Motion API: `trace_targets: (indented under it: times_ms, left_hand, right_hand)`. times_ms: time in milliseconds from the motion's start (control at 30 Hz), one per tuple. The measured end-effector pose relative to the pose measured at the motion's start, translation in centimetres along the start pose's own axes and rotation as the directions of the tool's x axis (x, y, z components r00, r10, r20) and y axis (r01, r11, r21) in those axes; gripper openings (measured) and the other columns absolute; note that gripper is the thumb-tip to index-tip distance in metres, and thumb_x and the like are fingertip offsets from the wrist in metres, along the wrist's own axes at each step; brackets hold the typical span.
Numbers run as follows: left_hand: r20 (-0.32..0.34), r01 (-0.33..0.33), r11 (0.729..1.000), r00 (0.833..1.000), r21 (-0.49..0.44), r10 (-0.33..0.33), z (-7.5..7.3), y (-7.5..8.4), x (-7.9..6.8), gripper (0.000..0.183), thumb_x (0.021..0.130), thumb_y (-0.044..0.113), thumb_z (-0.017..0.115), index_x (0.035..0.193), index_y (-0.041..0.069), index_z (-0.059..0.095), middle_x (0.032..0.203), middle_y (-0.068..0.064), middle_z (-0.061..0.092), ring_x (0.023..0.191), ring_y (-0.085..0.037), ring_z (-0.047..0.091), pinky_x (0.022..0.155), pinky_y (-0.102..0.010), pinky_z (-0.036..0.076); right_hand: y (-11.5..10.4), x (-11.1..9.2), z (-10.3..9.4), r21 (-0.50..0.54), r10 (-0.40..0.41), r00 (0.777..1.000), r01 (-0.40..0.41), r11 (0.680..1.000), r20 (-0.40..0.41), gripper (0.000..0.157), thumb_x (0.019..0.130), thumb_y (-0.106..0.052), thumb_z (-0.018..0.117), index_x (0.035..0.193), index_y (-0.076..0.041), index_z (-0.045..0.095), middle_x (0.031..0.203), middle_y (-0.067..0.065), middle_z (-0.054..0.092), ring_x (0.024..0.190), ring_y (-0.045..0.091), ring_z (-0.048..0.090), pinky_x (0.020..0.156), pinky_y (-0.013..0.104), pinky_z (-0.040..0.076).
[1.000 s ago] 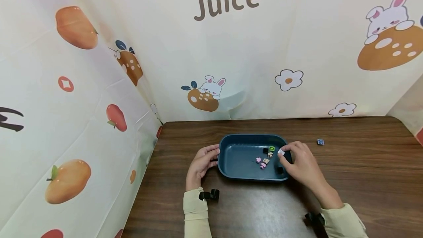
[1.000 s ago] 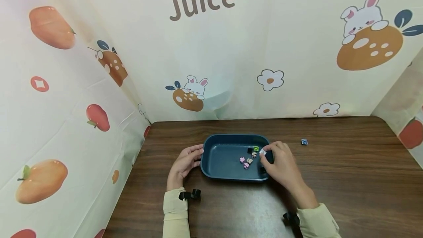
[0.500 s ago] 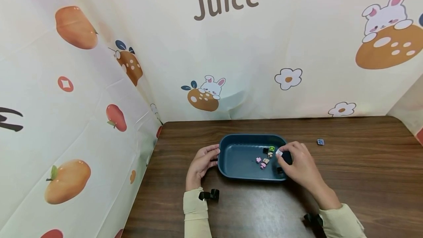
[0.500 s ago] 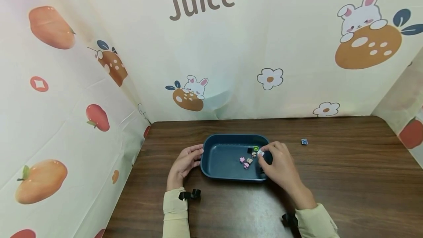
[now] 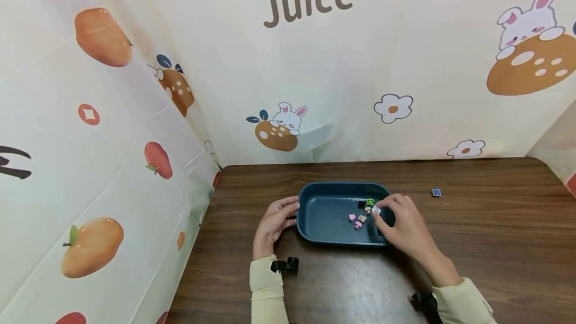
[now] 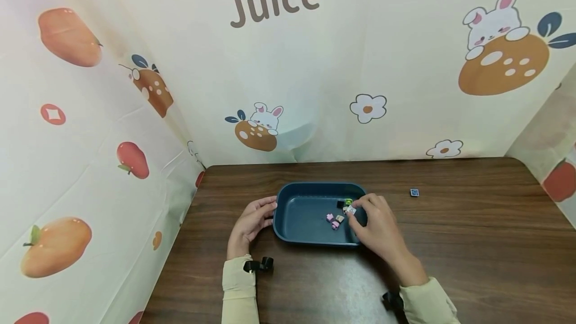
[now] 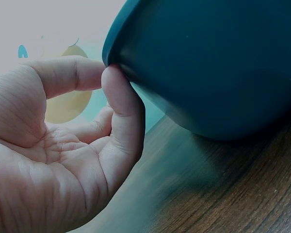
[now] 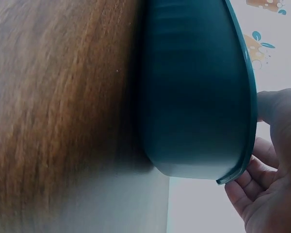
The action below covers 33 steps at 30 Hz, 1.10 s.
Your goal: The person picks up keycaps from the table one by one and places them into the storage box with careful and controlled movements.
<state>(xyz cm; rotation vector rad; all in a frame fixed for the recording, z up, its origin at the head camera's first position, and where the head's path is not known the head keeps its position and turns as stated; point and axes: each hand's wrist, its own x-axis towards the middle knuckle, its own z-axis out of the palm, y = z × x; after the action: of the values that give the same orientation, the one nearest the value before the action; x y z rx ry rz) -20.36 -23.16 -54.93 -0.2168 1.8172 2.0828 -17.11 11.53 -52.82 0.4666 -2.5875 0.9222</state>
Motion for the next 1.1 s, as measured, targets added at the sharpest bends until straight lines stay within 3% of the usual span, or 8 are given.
trace_targets:
  times_ms: [567, 1100]
  left_hand:
    - [0.005, -0.014, 1.000, 1.000, 0.006, 0.014, 0.0, 0.0, 0.1, 0.044, 0.106, 0.015, 0.062, 0.144, -0.007, 0.056, 0.103, 0.001, 0.071, 0.089, -0.008, 0.069, 0.074, -0.024, 0.060]
    - [0.017, -0.006, 1.000, 1.000, -0.003, 0.006, 0.0, 0.1, -0.1, 0.046, 0.106, 0.014, 0.061, 0.145, -0.009, 0.053, 0.100, 0.004, 0.071, 0.088, -0.007, 0.068, 0.073, -0.023, 0.059]
  right_hand:
    - [0.2, -0.2, 0.4, -0.020, -0.076, 0.997, 0.076, 0.997, -0.020, 0.021, 0.083, -0.011, 0.087, 0.101, -0.005, 0.077, 0.106, 0.007, 0.070, 0.103, 0.025, 0.059, 0.080, 0.048, 0.053]
    - [0.5, 0.3, -0.7, 0.000, -0.042, 0.998, 0.042, 0.999, -0.045, 0.021, 0.085, -0.009, 0.085, 0.103, -0.003, 0.077, 0.106, 0.010, 0.069, 0.101, 0.027, 0.058, 0.081, 0.046, 0.049]
